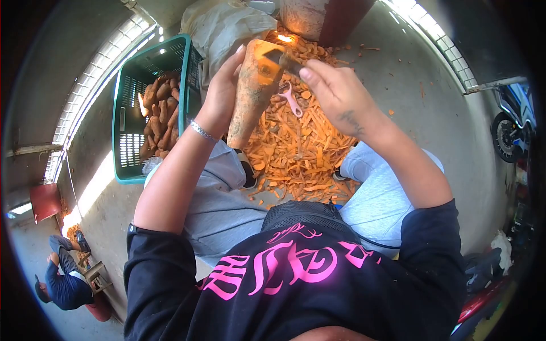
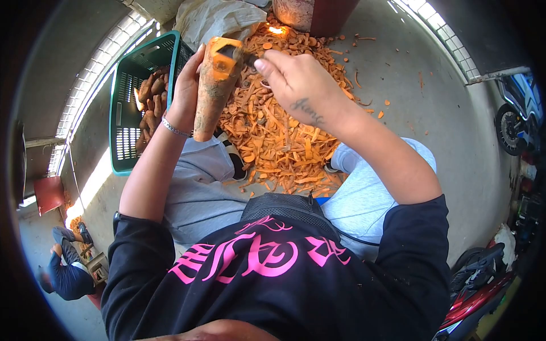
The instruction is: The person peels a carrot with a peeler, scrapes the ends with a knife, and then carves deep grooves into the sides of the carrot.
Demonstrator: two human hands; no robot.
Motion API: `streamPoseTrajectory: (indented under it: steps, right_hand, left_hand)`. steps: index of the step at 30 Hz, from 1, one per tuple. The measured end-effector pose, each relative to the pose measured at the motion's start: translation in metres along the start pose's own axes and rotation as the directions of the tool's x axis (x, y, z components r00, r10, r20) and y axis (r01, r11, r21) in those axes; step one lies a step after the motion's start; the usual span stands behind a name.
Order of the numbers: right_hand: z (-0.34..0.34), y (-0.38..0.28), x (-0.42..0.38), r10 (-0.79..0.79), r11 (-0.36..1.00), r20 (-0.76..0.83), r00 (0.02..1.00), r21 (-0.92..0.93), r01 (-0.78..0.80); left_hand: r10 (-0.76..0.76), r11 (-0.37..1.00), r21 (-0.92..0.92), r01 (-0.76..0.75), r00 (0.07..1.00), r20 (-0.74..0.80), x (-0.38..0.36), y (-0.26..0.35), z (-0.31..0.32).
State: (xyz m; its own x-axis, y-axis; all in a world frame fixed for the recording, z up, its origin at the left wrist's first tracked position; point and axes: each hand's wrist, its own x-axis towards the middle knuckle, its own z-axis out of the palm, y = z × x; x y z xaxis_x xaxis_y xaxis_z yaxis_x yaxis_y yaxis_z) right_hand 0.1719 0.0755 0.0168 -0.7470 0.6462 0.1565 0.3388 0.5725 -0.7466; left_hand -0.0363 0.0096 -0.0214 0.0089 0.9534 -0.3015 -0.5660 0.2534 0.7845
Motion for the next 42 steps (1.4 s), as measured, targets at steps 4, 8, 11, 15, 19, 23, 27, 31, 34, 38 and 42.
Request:
streamPoseTrajectory:
  steps: [4, 8, 11, 15, 19, 23, 27, 31, 34, 38, 42]
  right_hand:
    - [0.001, -0.001, 0.002, 0.023, 0.999, -0.051, 0.998, 0.031, -0.021]
    - [0.004, 0.0, 0.001, 0.012, 0.999, -0.039, 0.999, -0.042, -0.014]
    - [0.007, 0.0, 0.0, 0.007, 1.0, -0.038, 0.999, 0.003, -0.007]
    - [0.009, -0.002, -0.002, 0.054, 0.998, 0.028, 0.998, 0.044, -0.055]
    - [0.011, 0.005, -0.002, 0.015, 0.998, 0.023, 1.0, 0.055, -0.016]
    - [0.017, -0.006, -0.011, 0.021, 0.997, 0.137, 0.99, -0.077, -0.01]
    - [0.025, -0.011, -0.019, 0.008, 1.0, 0.169, 0.986, 0.009, -0.01]
    - [0.011, -0.008, -0.014, 0.083, 0.993, 0.117, 0.99, 0.076, -0.092]
    - [0.001, -0.003, -0.003, 0.096, 0.994, 0.022, 0.995, 0.055, -0.097]
    - [0.002, -0.003, 0.001, 0.047, 0.999, -0.033, 0.998, 0.001, -0.047]
    - [0.003, 0.004, 0.006, 0.021, 1.0, -0.088, 0.996, 0.024, -0.019]
  left_hand:
    - [0.003, 1.0, -0.008, -0.003, 0.999, -0.034, -0.004, -0.001, 0.011]
    - [0.017, 1.0, 0.019, -0.016, 0.999, -0.051, -0.003, -0.004, 0.009]
    - [0.027, 0.999, 0.036, -0.025, 0.998, -0.06, -0.004, -0.007, 0.01]
    - [0.009, 0.999, 0.04, -0.007, 0.999, -0.046, -0.005, -0.005, 0.011]
    - [0.013, 0.999, 0.042, -0.011, 0.999, -0.047, -0.006, -0.006, 0.012]
    - [-0.039, 0.989, -0.143, 0.044, 0.999, 0.037, 0.008, -0.01, -0.005]
    - [0.062, 0.988, -0.135, -0.072, 0.995, -0.076, 0.004, 0.005, 0.007]
    - [0.059, 0.983, -0.175, -0.059, 0.998, -0.007, 0.005, 0.005, -0.007]
    - [0.058, 0.997, -0.056, -0.058, 0.998, -0.002, 0.0, 0.005, -0.004]
    - [0.048, 0.999, -0.022, -0.049, 0.997, -0.064, -0.001, -0.002, 0.009]
    - [0.046, 0.999, -0.017, -0.047, 0.995, -0.089, 0.0, -0.01, 0.006]
